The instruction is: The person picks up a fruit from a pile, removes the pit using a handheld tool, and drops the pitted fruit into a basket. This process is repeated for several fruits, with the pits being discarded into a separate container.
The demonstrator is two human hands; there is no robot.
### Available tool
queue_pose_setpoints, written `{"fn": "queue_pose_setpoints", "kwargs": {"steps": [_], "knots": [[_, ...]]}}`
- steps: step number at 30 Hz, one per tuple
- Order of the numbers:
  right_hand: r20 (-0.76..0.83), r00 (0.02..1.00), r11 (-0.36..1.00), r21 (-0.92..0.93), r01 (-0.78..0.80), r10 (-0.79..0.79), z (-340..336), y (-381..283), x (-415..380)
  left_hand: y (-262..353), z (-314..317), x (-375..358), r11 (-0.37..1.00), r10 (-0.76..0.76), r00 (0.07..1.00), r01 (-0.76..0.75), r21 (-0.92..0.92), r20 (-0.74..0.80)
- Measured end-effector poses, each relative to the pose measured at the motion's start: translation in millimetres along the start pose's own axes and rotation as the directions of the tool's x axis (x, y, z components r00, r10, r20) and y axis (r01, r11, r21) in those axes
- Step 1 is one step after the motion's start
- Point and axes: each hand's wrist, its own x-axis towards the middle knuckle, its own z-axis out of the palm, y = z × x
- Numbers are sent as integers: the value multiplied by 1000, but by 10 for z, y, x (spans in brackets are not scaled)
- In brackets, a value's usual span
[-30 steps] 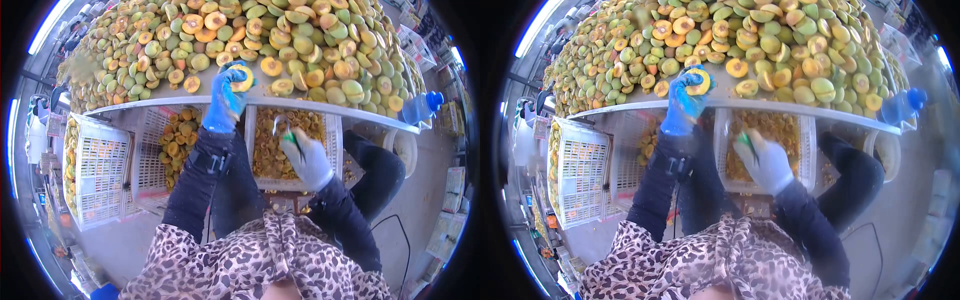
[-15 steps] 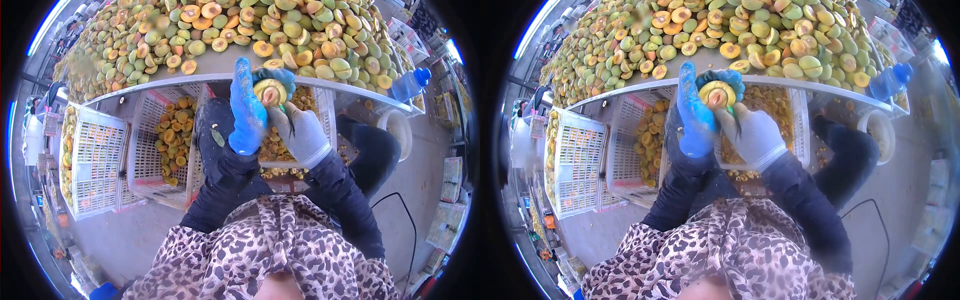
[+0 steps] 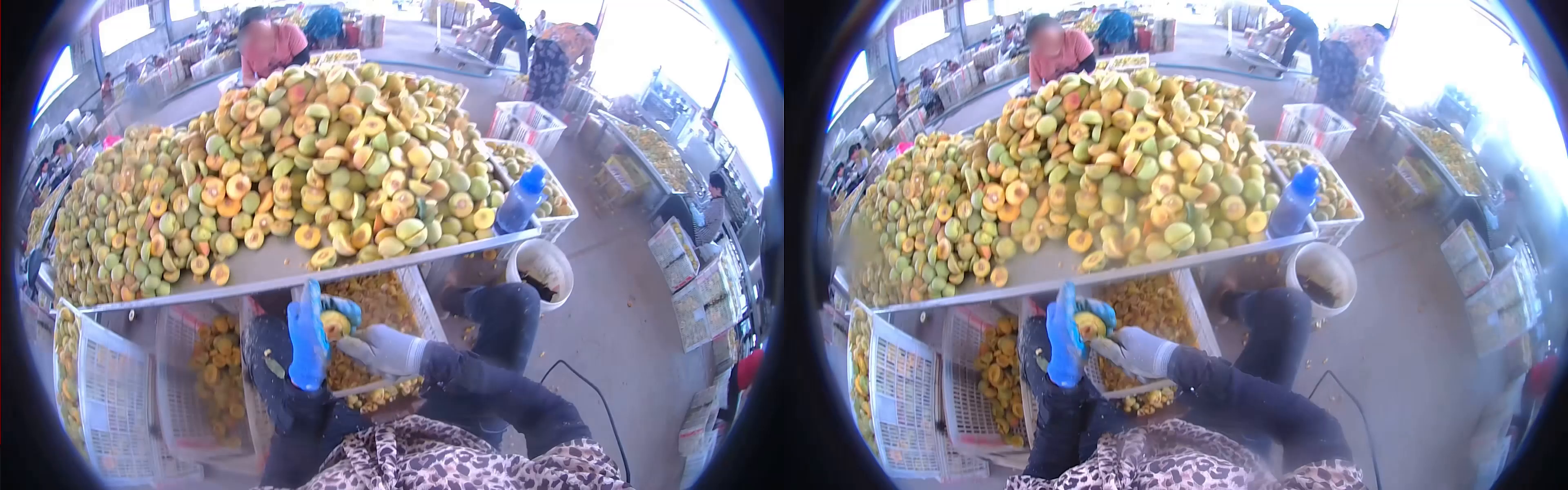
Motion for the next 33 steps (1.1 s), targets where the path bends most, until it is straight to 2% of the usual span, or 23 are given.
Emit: {"fn": "queue_pose_setpoints", "kwargs": {"steps": [2, 3, 5, 9, 11, 13, 14, 15, 17, 19, 20, 21, 22, 23, 24, 25, 26, 27, 28, 29, 30, 31, 33], "knots": [[118, 993, 948, 317, -29, -10, 3, 47, -71, 147, 136, -78, 992, 8, 1000, -6, 125, -11], [107, 994, 952, 305, -15, -19, -28, 39, -65, 132, 195, -60, 992, 26, 1000, -25, 122, -2], [251, 964, 810, 582, -78, -87, 0, 33, -107, 102, 296, -125, 979, 152, 967, -176, -105, -203], [108, 994, 949, 312, -41, 7, 27, 100, -113, 160, 254, -133, 993, 8, 998, -1, 116, -64], [178, 983, 930, 368, -17, -52, -29, 56, -236, 37, 232, -132, 997, 44, 999, -43, 58, -2], [285, 950, 824, 564, -56, -130, 17, 13, -249, -60, 305, -171, 945, 312, 924, -325, -27, -221], [272, 960, 832, 548, -92, -72, 16, -6, -248, 21, 260, -144, 973, 108, 979, -140, -185, -173], [277, 958, 832, 547, -97, -70, 0, 0, -256, 50, 207, -136, 973, 106, 978, -139, -185, -178], [359, 932, 817, 552, -166, -53, -57, 45, -264, 88, 142, -121, 970, 222, 959, -236, 63, 179], [331, 943, 882, 453, -128, -33, -112, 60, -255, 103, 181, -47, 922, 303, 904, -359, 148, 302], [303, 953, 915, 391, -101, -24, -136, 55, -239, 74, 180, -63, 918, 298, 906, -359, 171, 300], [284, 959, 656, 722, -219, 8, -58, -127, -393, 160, 288, -86, 917, 320, 920, -361, 171, 225], [346, 929, 692, 702, -165, -129, -62, 200, -180, -28, 329, -97, 924, 374, 927, -370, 101, -25], [553, 796, 561, 751, -348, -246, -66, 209, -148, -158, 207, 32, 804, 121, 980, -3, -595, 159], [518, 839, 492, 781, -384, -168, -31, 79, -181, -131, 214, 51, 794, -110, 993, 111, -598, 38], [388, 912, 606, 760, -236, -131, -5, -63, -283, -189, 125, 108, 732, -154, 982, 188, -655, 110], [289, 951, 545, 817, -186, -110, 3, 19, -226, -204, 114, 157, 764, -245, 969, 179, -620, -22], [243, 954, 276, 943, -188, -178, -54, 223, -97, -217, 79, 138, 770, -258, 964, 169, -616, -58], [62, 964, 293, 956, 17, -257, -111, 187, -65, -220, 45, 128, 869, -218, 972, 151, -471, -91], [-158, 987, 545, 827, 134, -4, -246, 235, 46, -220, -6, 129, 941, -175, 978, 133, -312, -111], [-568, 796, 948, 83, 307, -208, -311, 477, 259, -282, -144, 125, 912, -196, 981, 180, -368, -6], [-594, 511, 709, -704, 44, -621, -283, 562, 387, -318, -187, 93, 914, -211, 977, 192, -358, -14], [-586, 535, 709, -704, 35, -608, -255, 541, 389, -431, -190, 81, 875, -170, 984, 126, -467, -52]]}}
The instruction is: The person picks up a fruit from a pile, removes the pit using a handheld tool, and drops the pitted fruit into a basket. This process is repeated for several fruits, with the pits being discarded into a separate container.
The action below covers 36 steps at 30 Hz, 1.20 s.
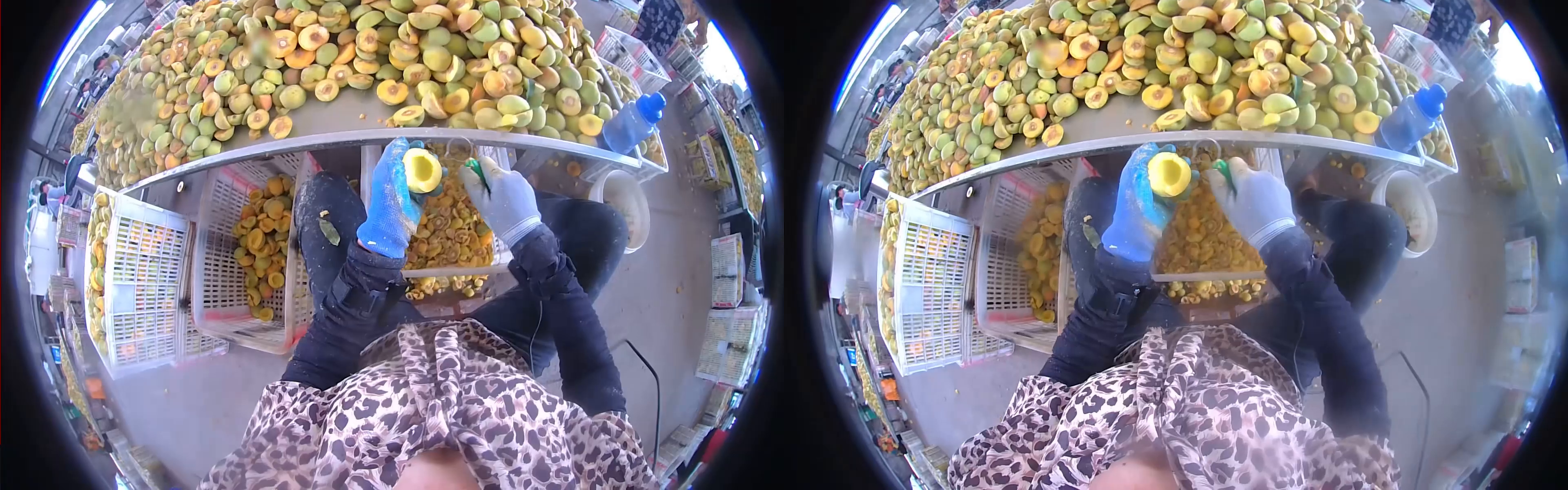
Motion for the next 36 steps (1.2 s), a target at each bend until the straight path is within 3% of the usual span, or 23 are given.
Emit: {"fn": "queue_pose_setpoints", "kwargs": {"steps": [1, 2, 4, 5, 8, 10, 13, 14, 16, 17, 18, 19, 20, 21, 22, 24, 25, 27, 28, 30, 34, 35, 36], "knots": [[30, 1000, 1000, -13, 8, -7, -45, -64, 9, -90, -92, 32, 942, 158, 978, -191, 276, 139], [47, 999, 1000, -7, -1, 1, -48, -88, -10, -188, -193, 5, 944, 149, 981, -178, 278, 123], [107, 989, 984, -131, 117, -103, -42, -120, 43, -202, -113, -66, 734, 354, 908, -419, 535, 225], [151, 985, 983, -149, 102, -80, -53, -144, 57, -152, -29, -144, 947, 189, 978, -205, 245, 89], [243, 968, 972, -201, 120, -70, -28, -153, 58, -116, 7, -196, 963, 96, 993, -77, 258, -61], [254, 964, 965, -226, 133, -73, -11, -219, 14, -174, -87, -266, 895, 196, 979, -202, 398, 55], [358, 912, 835, -550, 31, 202, 257, 48, -11, 2, 144, -381, 959, 45, 993, -14, 284, -105], [442, 826, 778, -628, 6, 350, 332, 329, 25, 114, 341, -496, 910, 147, 974, -65, 408, -174], [319, 860, 836, -512, -198, 399, 289, 565, -28, 385, 139, -526, 821, 341, 922, -197, 535, -183], [320, 876, 867, -461, -189, 362, 259, 555, -110, 608, -67, -524, 581, 545, 825, -244, 776, -148], [303, 891, 888, -417, -194, 337, 205, 544, -178, 848, -339, -483, -79, 745, 647, -153, 985, 160], [329, 886, 895, -408, -178, 326, 255, 576, -263, 1178, -572, -443, -755, 531, 591, 5, 655, 607], [358, 879, 901, -403, -159, 315, 342, 608, -361, 1378, -861, -225, -367, 753, 629, 156, 917, 195], [410, 855, 916, -365, -166, 318, 409, 579, -434, 1590, -1243, -82, -805, 518, 626, 126, 580, 583], [465, 827, 930, -326, -171, 315, 473, 513, -486, 1678, -1353, 152, -802, 525, 624, 137, 581, 579], [524, 825, 976, -161, -149, 213, 542, 341, -544, 1859, -1468, 572, -286, 757, 612, -4, 958, 229], [576, 789, 976, -158, -152, 216, 564, 230, -537, 1882, -1503, 677, -286, 760, 606, -12, 958, 234], [608, 760, 973, -166, -162, 231, 608, 45, -514, 1916, -1533, 947, -589, 627, 745, 260, 765, 229], [640, 740, 978, -134, -160, 208, 629, -14, -524, 1910, -1550, 1066, -586, 625, 744, 247, 772, 237], [670, 717, 981, -109, -163, 193, 667, -88, -488, 1882, -1593, 1239, -566, 473, 881, 308, 765, -4], [689, 697, 980, -153, -127, 198, 665, -214, -391, 1811, -1531, 1374, -464, 410, 907, 115, 878, 98], [592, 803, 994, 35, -105, 64, 662, -233, -328, 1755, -1438, 1359, -261, 481, 876, 102, 960, 37], [456, 889, 975, 215, -57, -49, 648, -262, -246, 1699, -1289, 1291, -263, 472, 881, 104, 959, 34]]}}
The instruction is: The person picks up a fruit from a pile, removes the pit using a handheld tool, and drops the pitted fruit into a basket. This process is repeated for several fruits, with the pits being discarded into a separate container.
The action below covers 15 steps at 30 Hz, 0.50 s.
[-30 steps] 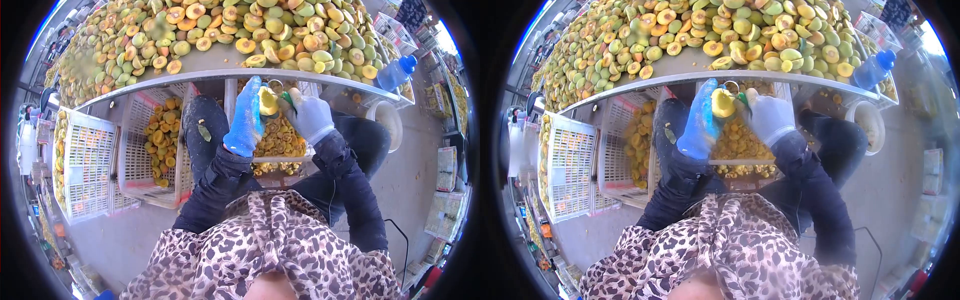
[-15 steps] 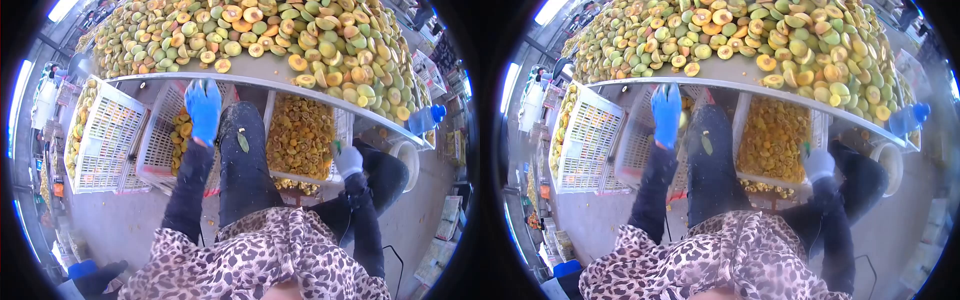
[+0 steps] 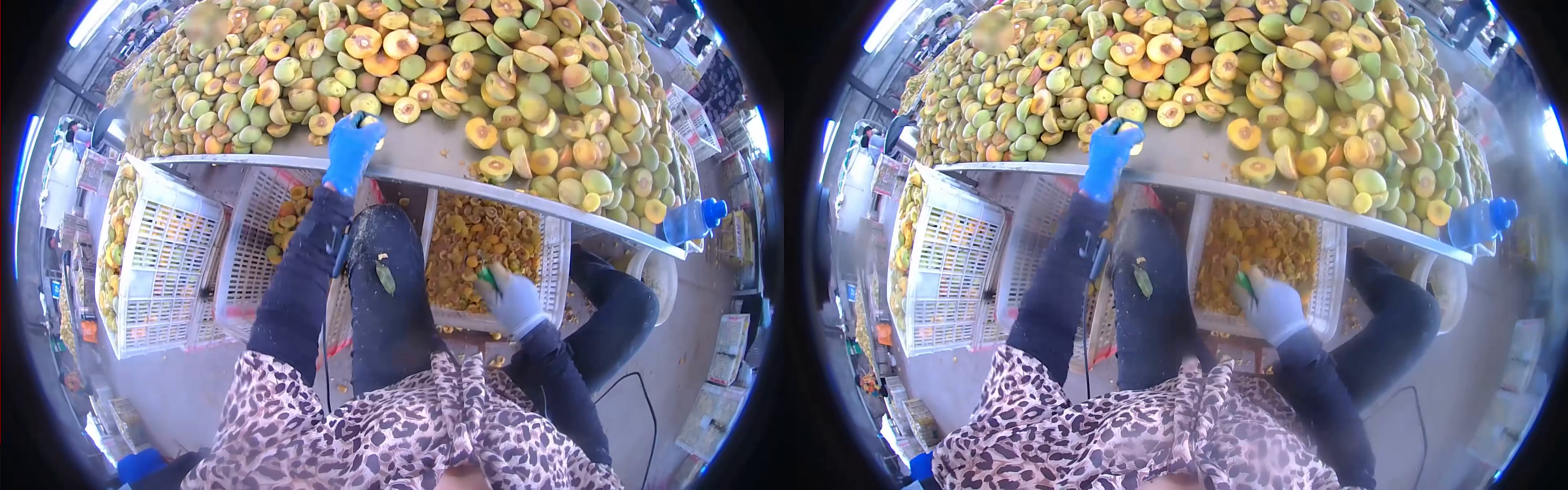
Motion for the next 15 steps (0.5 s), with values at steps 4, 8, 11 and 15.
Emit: {"fn": "queue_pose_setpoints", "kwargs": {"steps": [4, 8, 11, 15], "knots": [[-35, 996, 874, 482, -59, 86, -376, -553, 383, 817, -179, -767, 62, -113, 965, 244, -968, 236], [-60, 997, 860, 510, -13, 51, -426, -815, 467, 1337, -176, -1303, 228, -15, 999, 38, -973, 36], [-73, 994, 865, 500, -29, 75, -474, -887, 364, 1535, -158, -1510, 34, -112, 990, 85, -996, 81], [-118, 990, 895, 445, -19, 79, -495, -848, 188, 1756, -189, -1726, -116, -221, 949, 202, -973, 223]]}}
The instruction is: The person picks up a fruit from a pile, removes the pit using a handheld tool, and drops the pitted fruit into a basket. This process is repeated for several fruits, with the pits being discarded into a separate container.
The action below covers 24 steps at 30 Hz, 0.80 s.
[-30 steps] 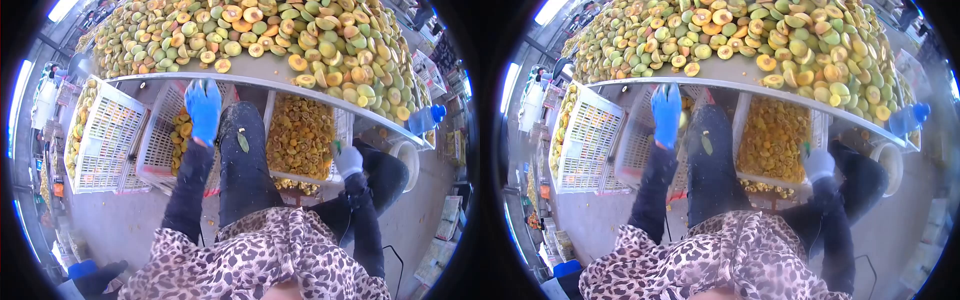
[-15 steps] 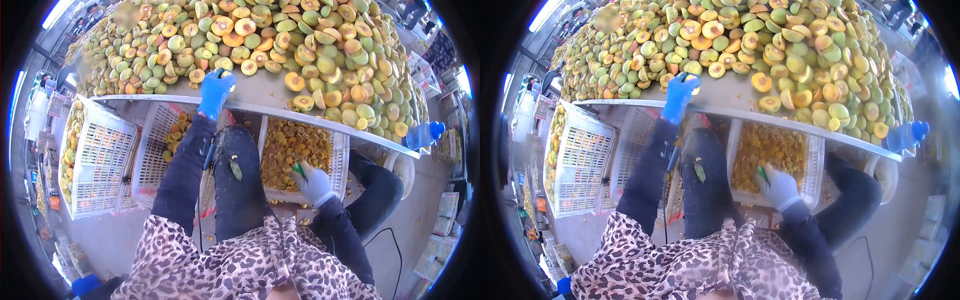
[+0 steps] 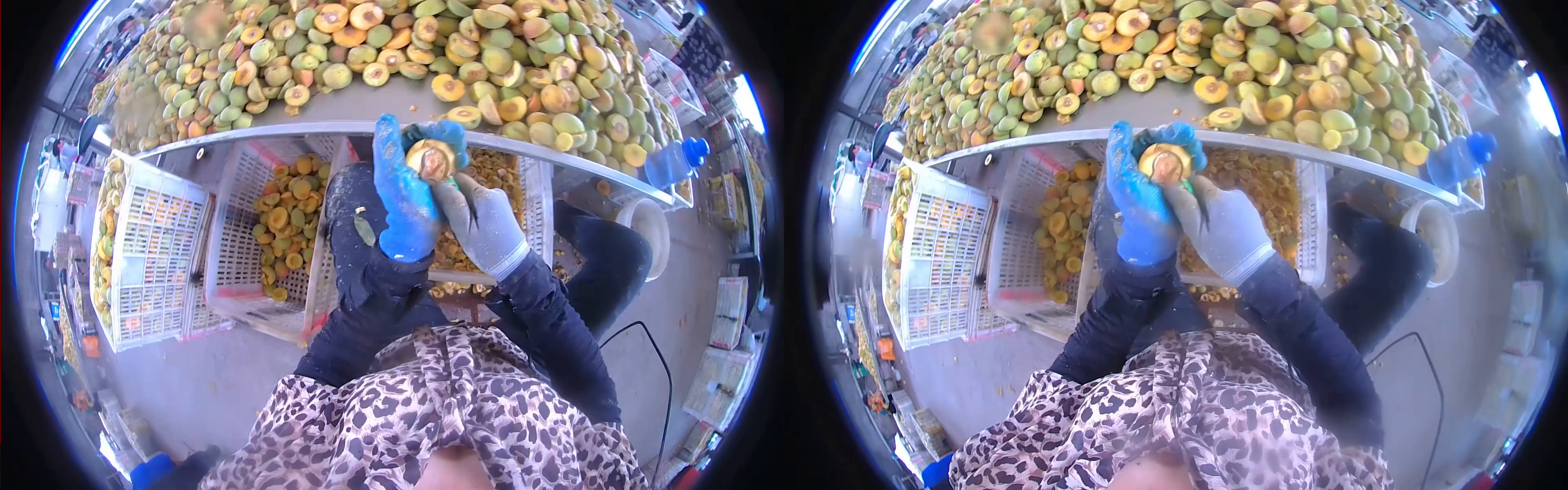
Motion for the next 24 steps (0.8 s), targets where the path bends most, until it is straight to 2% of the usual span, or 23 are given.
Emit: {"fn": "queue_pose_setpoints", "kwargs": {"steps": [1, 2, 3, 4, 5, 6, 7, 8, 9, 11, 15, 16, 17, 18, 21, 22, 23, 24], "knots": [[41, 999, 999, -50, 16, -14, -4, 43, -30, -52, 8, -10, 993, 76, 997, -76, 89, -2], [67, 997, 993, -115, 32, -25, -63, 67, -51, -295, -284, 137, 965, 216, 976, -217, 148, 25], [145, 986, 995, -53, 90, -82, -185, 47, -86, -119, -88, 8, 999, 30, 991, -34, 26, 132], [289, 825, 740, -367, 563, -485, -275, 198, -115, -95, -88, -21, 968, -119, 978, 153, -198, 172], [373, 886, 842, -351, 410, -275, -297, 201, -125, -171, -123, 11, 961, -78, 948, 153, -228, 308], [267, 963, 992, -127, 7, 27, -306, 115, -173, -92, 98, -190, 968, 124, 969, -166, 186, 215], [240, 970, 990, -142, -13, 48, -324, 108, -197, -150, 9, -155, 970, 104, 969, -149, 194, 224], [240, 970, 996, -90, -22, 43, -375, 63, -229, -217, 40, -170, 987, 119, 980, -134, 91, 162], [241, 971, 999, -47, 18, -6, -351, 169, -252, -208, 61, -211, 975, 126, 962, -165, 147, 241], [255, 967, 983, 183, -30, -18, -336, 212, -322, -159, 73, -232, 981, 3, 959, -57, 184, 282], [132, 986, 960, 271, 64, -103, -354, 272, -443, -162, 273, -384, 977, 19, 967, -72, 200, 254], [335, 940, 932, 316, -178, 66, -486, 188, -461, -144, 299, -401, 984, -68, 968, 25, 177, 241], [529, 823, 858, 306, -413, 208, -582, 137, -467, -133, 330, -411, 981, -154, 961, 120, 151, 231], [569, 792, 801, 359, -479, 219, -603, 128, -487, -127, 341, -412, 977, -203, 943, 177, 121, 263], [518, 808, 839, 276, -468, 281, -662, 3, -504, -240, 217, -298, 979, -167, 926, 114, 170, 338], [568, 756, 796, 266, -544, 327, -706, -37, -503, -218, 190, -266, 932, -111, 876, -73, 356, 470], [569, 739, 747, 298, -594, 361, -760, -110, -511, -308, 76, -186, 881, -79, 868, -170, 442, 491], [588, 706, 685, 323, -653, 395, -794, -194, -537, -380, 102, -188, 951, -95, 856, -73, 300, 508]]}}
